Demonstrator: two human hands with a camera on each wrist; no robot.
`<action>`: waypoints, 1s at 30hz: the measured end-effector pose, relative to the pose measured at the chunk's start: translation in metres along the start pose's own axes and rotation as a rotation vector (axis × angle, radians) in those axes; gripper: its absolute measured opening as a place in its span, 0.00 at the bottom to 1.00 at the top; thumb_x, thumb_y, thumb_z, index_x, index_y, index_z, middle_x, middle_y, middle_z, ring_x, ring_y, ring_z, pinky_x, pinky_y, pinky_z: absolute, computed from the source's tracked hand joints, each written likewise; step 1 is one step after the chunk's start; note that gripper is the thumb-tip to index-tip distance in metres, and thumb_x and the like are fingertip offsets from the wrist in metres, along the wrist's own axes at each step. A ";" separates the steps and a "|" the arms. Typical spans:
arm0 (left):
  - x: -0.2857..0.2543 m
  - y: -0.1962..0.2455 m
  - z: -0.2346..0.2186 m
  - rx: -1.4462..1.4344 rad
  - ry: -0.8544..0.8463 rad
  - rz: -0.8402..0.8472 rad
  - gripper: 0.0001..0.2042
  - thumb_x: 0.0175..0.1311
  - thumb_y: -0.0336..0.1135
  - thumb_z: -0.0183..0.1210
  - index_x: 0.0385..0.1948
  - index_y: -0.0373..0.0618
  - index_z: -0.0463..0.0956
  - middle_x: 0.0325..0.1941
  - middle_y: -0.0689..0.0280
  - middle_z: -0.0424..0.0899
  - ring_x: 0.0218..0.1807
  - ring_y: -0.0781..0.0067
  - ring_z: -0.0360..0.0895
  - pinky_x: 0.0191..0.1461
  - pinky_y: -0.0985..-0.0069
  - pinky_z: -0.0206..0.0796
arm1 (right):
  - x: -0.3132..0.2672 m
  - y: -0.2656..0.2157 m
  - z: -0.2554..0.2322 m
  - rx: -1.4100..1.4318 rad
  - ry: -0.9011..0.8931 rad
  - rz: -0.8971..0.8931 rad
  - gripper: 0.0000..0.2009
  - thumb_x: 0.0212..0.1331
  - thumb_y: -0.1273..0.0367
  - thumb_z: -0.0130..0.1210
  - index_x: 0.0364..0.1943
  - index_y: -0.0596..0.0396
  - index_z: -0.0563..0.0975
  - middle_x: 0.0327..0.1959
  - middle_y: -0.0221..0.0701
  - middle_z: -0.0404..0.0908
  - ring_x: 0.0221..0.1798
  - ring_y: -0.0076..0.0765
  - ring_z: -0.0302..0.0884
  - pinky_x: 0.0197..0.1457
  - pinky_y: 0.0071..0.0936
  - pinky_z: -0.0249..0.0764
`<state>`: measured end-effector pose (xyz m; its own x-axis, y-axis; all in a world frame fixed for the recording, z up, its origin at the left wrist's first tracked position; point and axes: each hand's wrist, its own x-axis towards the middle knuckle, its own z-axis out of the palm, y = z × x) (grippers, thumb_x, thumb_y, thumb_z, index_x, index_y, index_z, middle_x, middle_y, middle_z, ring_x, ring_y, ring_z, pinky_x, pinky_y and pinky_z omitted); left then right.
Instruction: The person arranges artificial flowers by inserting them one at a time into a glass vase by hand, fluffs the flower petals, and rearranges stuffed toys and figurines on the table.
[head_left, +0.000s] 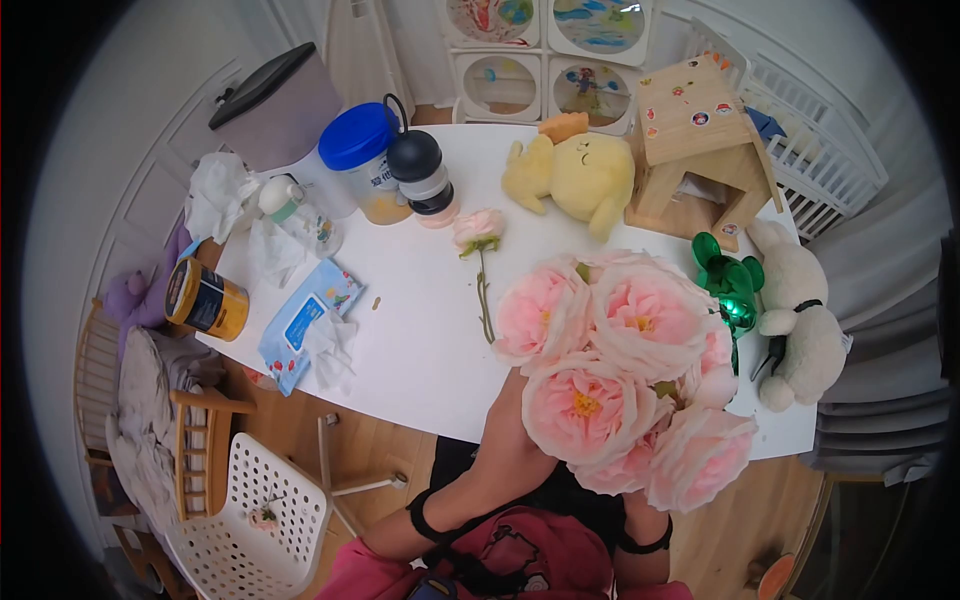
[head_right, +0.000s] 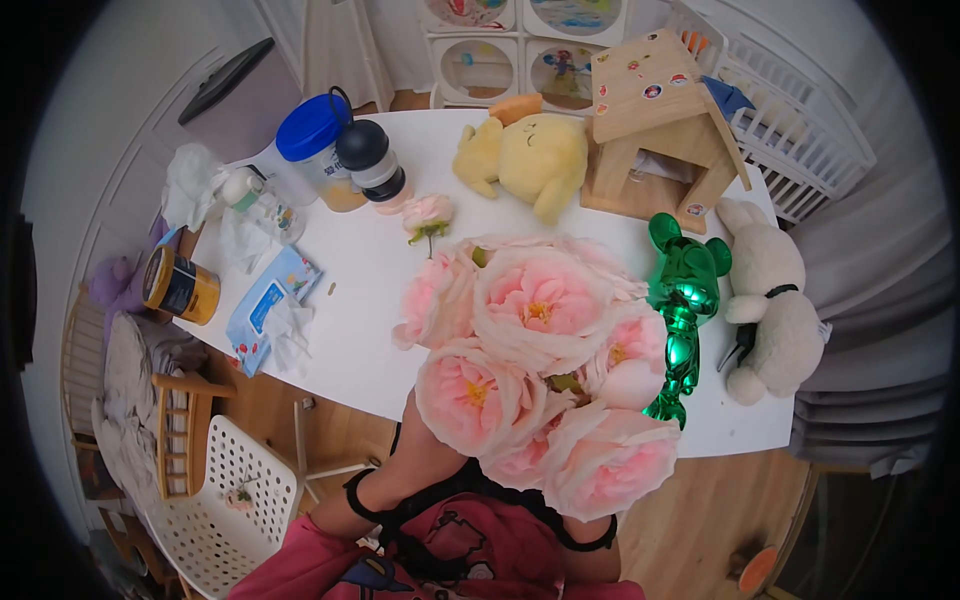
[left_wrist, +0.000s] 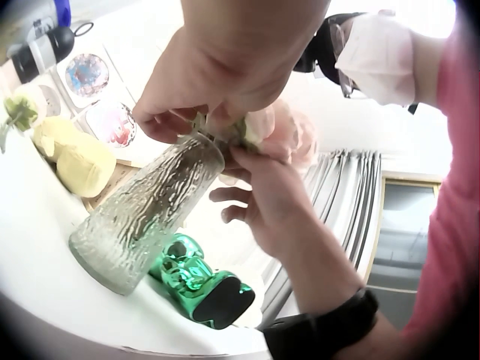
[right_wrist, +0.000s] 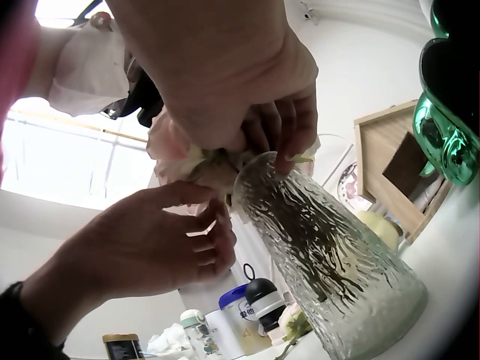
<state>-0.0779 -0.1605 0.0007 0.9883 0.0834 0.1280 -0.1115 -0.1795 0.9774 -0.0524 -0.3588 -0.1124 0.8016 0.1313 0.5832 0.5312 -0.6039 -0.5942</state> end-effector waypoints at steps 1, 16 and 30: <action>-0.007 0.001 -0.003 0.002 -0.003 -0.001 0.31 0.50 0.31 0.68 0.59 0.38 0.66 0.62 0.53 0.70 0.60 0.53 0.72 0.61 0.65 0.65 | 0.003 0.002 0.001 -0.004 0.000 0.004 0.26 0.52 0.63 0.64 0.53 0.60 0.70 0.49 0.42 0.77 0.47 0.42 0.77 0.49 0.34 0.74; -0.024 0.020 0.003 -0.309 -0.246 -0.159 0.20 0.57 0.28 0.64 0.51 0.36 0.73 0.53 0.61 0.79 0.54 0.73 0.75 0.59 0.73 0.66 | -0.022 -0.005 0.003 -0.081 -0.026 0.026 0.26 0.51 0.64 0.65 0.53 0.60 0.71 0.48 0.43 0.77 0.46 0.42 0.78 0.48 0.34 0.75; -0.027 0.019 0.002 -0.700 -0.170 -0.166 0.22 0.59 0.23 0.62 0.56 0.36 0.68 0.58 0.63 0.75 0.59 0.73 0.71 0.64 0.72 0.62 | -0.035 0.003 -0.001 -0.145 -0.049 0.036 0.27 0.50 0.64 0.65 0.53 0.60 0.71 0.48 0.43 0.77 0.45 0.43 0.78 0.47 0.33 0.75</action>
<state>-0.1064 -0.1680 0.0153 0.9942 -0.1078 -0.0033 0.0565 0.4946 0.8673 -0.0791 -0.3661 -0.1335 0.8337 0.1431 0.5334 0.4593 -0.7160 -0.5258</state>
